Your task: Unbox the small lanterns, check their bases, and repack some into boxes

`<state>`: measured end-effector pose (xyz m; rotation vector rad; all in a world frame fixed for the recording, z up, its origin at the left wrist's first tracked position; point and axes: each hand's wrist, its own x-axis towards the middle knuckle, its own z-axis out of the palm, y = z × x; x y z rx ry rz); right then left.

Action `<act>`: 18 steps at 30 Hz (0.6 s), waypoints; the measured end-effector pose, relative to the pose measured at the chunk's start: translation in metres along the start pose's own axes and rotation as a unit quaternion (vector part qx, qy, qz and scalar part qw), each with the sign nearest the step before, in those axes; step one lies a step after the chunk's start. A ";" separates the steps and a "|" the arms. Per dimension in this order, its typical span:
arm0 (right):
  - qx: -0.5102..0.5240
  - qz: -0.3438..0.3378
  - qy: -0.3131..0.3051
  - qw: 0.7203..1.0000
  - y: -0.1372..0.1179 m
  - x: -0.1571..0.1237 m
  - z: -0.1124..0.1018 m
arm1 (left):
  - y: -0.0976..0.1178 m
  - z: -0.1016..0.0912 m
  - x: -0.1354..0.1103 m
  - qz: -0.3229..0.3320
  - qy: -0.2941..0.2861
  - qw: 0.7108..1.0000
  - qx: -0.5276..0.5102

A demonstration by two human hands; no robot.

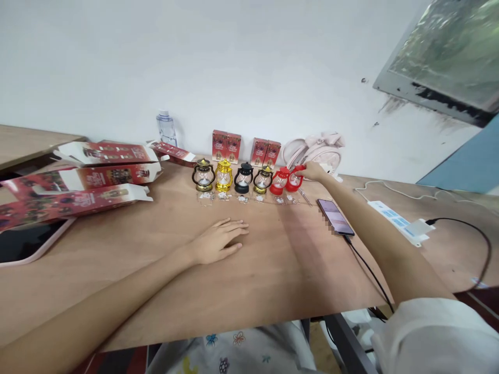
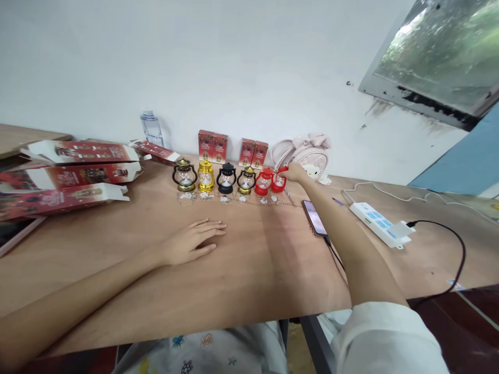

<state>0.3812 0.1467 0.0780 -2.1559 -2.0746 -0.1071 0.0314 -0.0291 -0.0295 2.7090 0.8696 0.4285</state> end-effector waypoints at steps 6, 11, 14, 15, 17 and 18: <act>0.020 0.013 0.004 1.000 0.000 0.015 -0.006 | 0.000 0.001 0.000 -0.003 -0.002 1.000 0.008; 0.008 0.043 0.120 0.992 -0.013 0.037 -0.036 | -0.001 0.003 0.001 0.009 0.021 1.000 0.007; 0.007 -0.002 0.162 0.987 -0.039 0.052 -0.041 | 0.000 0.003 0.001 0.006 0.020 1.000 0.007; 0.007 -0.028 0.148 0.989 -0.050 0.058 -0.039 | 0.001 0.003 0.000 0.004 0.018 1.000 0.009; 0.005 -0.065 0.112 0.992 -0.075 0.067 -0.030 | 0.004 0.001 0.000 0.002 0.015 1.000 0.013; 0.004 -0.078 0.099 0.992 -0.088 0.071 -0.023 | 0.005 0.001 -0.001 0.000 0.012 1.000 0.016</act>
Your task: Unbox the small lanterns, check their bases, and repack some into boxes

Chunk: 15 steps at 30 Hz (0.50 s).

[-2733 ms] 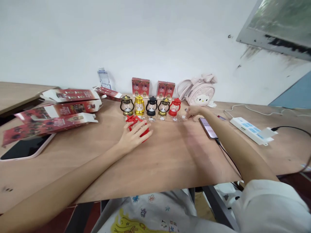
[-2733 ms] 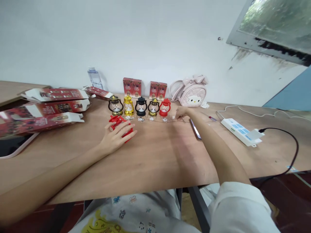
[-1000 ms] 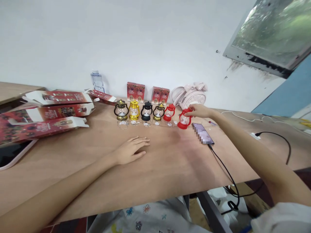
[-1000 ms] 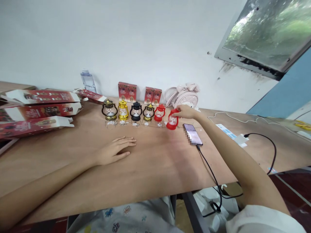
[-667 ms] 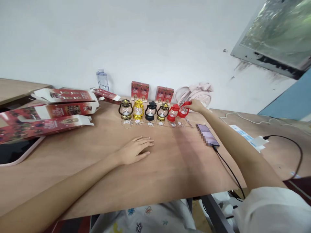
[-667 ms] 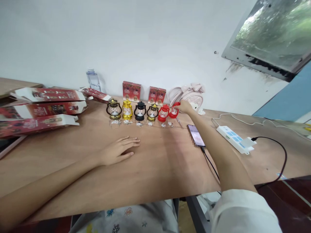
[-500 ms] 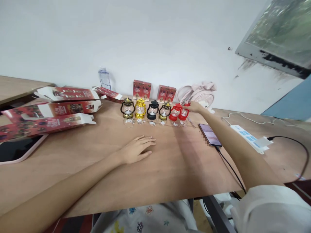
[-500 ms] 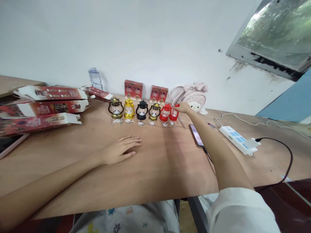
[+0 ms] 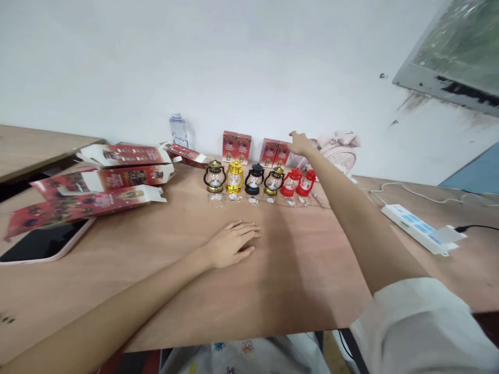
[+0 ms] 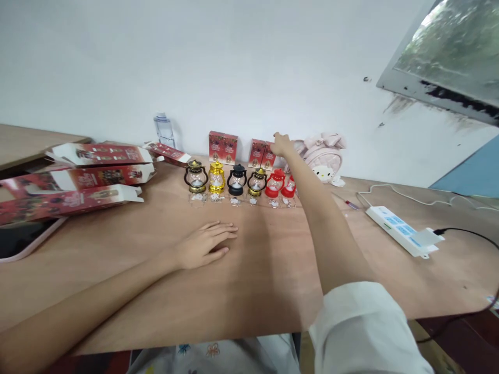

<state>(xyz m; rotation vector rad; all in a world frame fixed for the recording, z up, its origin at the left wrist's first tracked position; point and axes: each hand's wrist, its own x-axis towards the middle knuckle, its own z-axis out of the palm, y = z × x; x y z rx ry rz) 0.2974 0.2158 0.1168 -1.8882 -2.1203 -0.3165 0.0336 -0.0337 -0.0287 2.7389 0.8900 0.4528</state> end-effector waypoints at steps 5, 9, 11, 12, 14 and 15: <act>0.023 -0.054 0.017 0.998 -0.049 0.006 0.032 | 0.005 -0.002 -0.001 -0.011 -0.009 1.000 0.008; 0.010 -0.065 0.020 0.998 -0.062 -0.002 0.037 | 0.006 -0.001 0.001 -0.012 -0.012 1.000 0.009; -0.003 -0.069 0.018 0.997 -0.063 -0.007 0.035 | 0.007 0.001 0.002 -0.010 -0.005 1.000 0.009; -0.010 -0.072 0.017 0.997 -0.063 -0.009 0.035 | 0.006 0.002 0.002 -0.008 0.002 1.000 0.006; -0.019 -0.079 0.017 0.997 -0.063 -0.012 0.033 | 0.006 0.004 0.002 -0.003 0.014 1.000 -0.007; -0.026 -0.083 0.020 0.996 -0.061 -0.012 0.032 | 0.005 0.005 0.002 -0.003 0.019 1.000 -0.018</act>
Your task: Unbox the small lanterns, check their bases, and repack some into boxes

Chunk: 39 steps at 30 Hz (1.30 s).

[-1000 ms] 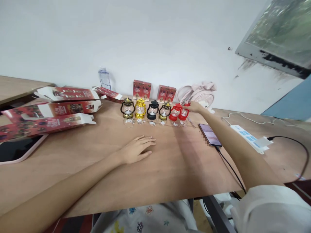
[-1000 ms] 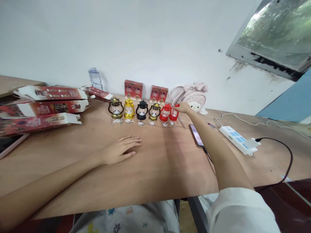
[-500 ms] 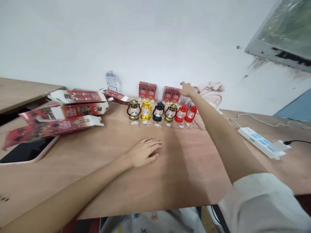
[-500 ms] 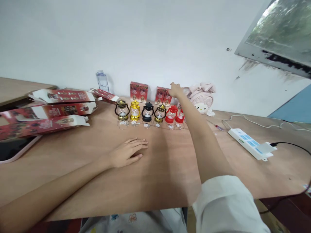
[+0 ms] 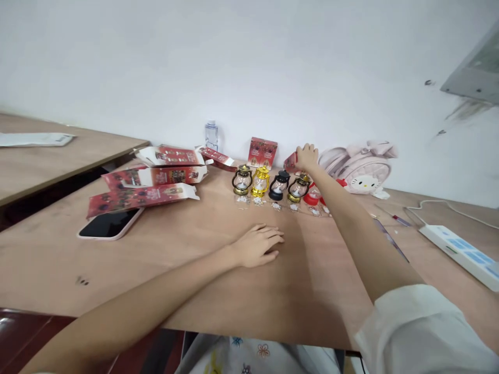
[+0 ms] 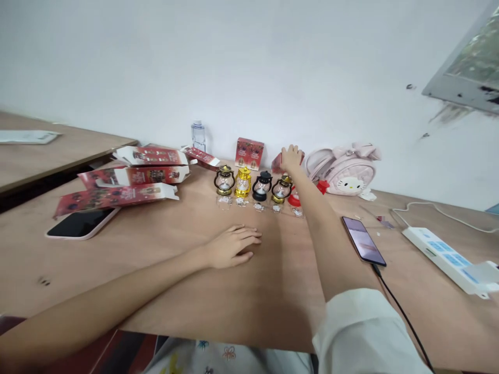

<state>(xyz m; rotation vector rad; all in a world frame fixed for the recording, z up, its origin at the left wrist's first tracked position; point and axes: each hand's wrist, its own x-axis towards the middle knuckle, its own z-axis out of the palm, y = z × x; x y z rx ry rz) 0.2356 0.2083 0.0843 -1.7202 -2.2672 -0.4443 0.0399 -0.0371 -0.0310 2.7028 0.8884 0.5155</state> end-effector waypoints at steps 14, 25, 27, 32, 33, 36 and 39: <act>0.386 0.103 0.171 0.900 -0.008 -0.146 -0.061 | -0.024 -0.005 0.009 -0.144 0.216 0.796 -0.547; 0.607 0.147 0.016 0.781 -0.055 -0.249 0.009 | -0.016 -0.006 0.013 -0.248 0.326 0.741 -0.532; 0.626 0.143 0.006 0.766 -0.050 -0.247 0.007 | -0.016 -0.007 0.013 -0.250 0.327 0.731 -0.544; 0.637 0.090 0.002 0.765 -0.046 -0.250 0.008 | -0.018 -0.010 0.012 -0.252 0.341 0.718 -0.551; 0.640 0.085 0.001 0.763 -0.045 -0.250 0.008 | -0.018 -0.011 0.012 -0.251 0.343 0.719 -0.550; 0.650 0.070 -0.014 0.757 -0.044 -0.251 0.009 | -0.018 -0.012 0.011 -0.246 0.346 0.723 -0.545; 0.639 0.056 -0.030 0.767 -0.043 -0.252 0.006 | -0.017 -0.013 0.011 -0.245 0.350 0.729 -0.534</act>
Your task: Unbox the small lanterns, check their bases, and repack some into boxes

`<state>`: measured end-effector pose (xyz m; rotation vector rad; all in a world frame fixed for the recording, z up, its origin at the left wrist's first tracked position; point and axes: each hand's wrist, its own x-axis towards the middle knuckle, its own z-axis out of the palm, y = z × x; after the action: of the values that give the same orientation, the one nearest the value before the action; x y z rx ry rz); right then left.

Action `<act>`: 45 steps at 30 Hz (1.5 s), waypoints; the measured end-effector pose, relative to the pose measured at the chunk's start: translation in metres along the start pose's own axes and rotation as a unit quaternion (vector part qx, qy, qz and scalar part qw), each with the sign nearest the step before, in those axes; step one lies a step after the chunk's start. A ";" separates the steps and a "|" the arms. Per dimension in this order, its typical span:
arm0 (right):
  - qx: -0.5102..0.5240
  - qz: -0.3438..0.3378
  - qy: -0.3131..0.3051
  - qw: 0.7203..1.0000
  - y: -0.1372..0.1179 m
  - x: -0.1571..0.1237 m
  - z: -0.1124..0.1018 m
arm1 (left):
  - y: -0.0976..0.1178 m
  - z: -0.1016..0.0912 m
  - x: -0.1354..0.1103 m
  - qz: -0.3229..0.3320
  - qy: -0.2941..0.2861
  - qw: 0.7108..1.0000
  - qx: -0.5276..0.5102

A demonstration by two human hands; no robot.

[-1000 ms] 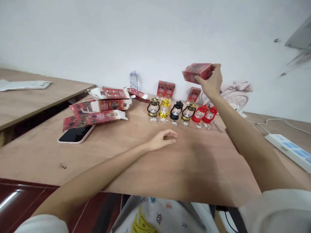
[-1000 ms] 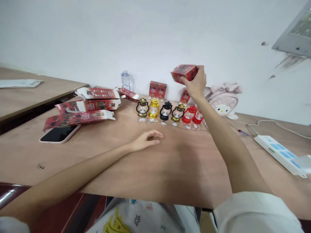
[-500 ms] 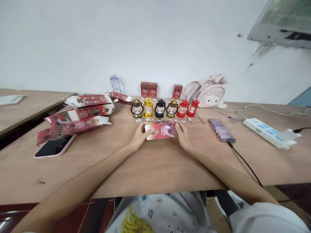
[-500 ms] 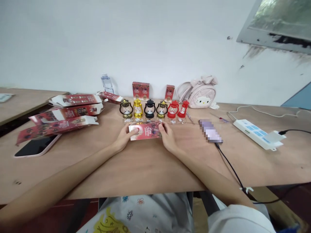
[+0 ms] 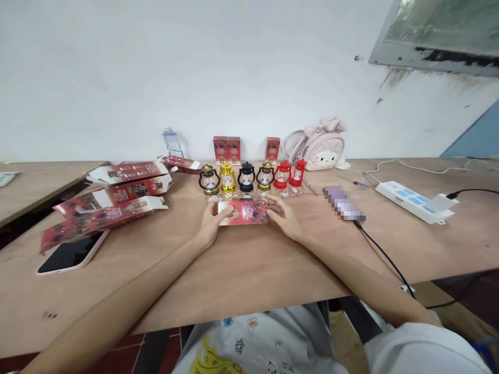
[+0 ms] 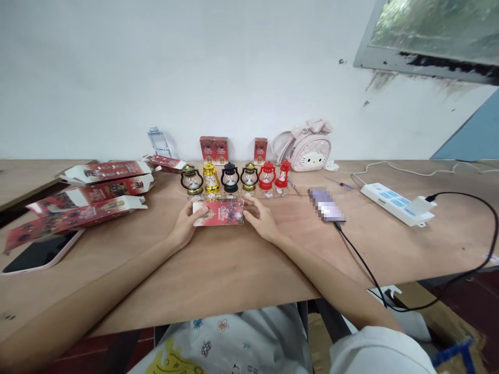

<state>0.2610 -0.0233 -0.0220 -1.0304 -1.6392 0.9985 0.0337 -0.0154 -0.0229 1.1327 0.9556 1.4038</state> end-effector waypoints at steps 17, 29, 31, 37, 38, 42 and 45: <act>-0.014 -0.020 0.099 0.995 -0.007 -0.003 0.008 | 0.002 -0.007 0.003 -0.001 0.050 0.999 -0.004; 0.105 -0.019 0.155 0.982 -0.001 0.010 -0.005 | 0.013 -0.010 0.003 -0.077 0.035 0.990 -0.109; 0.169 0.006 0.182 0.969 -0.001 0.012 -0.003 | 0.015 -0.010 0.002 -0.089 0.035 0.987 -0.129; 0.186 0.053 0.161 0.968 -0.003 0.010 0.003 | 0.016 -0.008 -0.001 -0.122 0.011 0.980 -0.159; 0.155 0.044 0.151 0.975 -0.002 0.008 0.003 | 0.016 -0.008 -0.001 -0.123 0.011 0.979 -0.161; 0.017 0.009 0.148 0.989 0.004 0.007 -0.001 | 0.014 -0.009 -0.001 -0.121 0.011 0.981 -0.151; -0.175 -0.037 0.215 0.960 0.007 0.007 -0.005 | 0.013 -0.009 -0.001 -0.122 -0.002 0.985 -0.124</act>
<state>0.2657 -0.0137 -0.0252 -1.3040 -1.4975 0.3968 0.0221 -0.0176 -0.0130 0.8044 0.8583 1.2804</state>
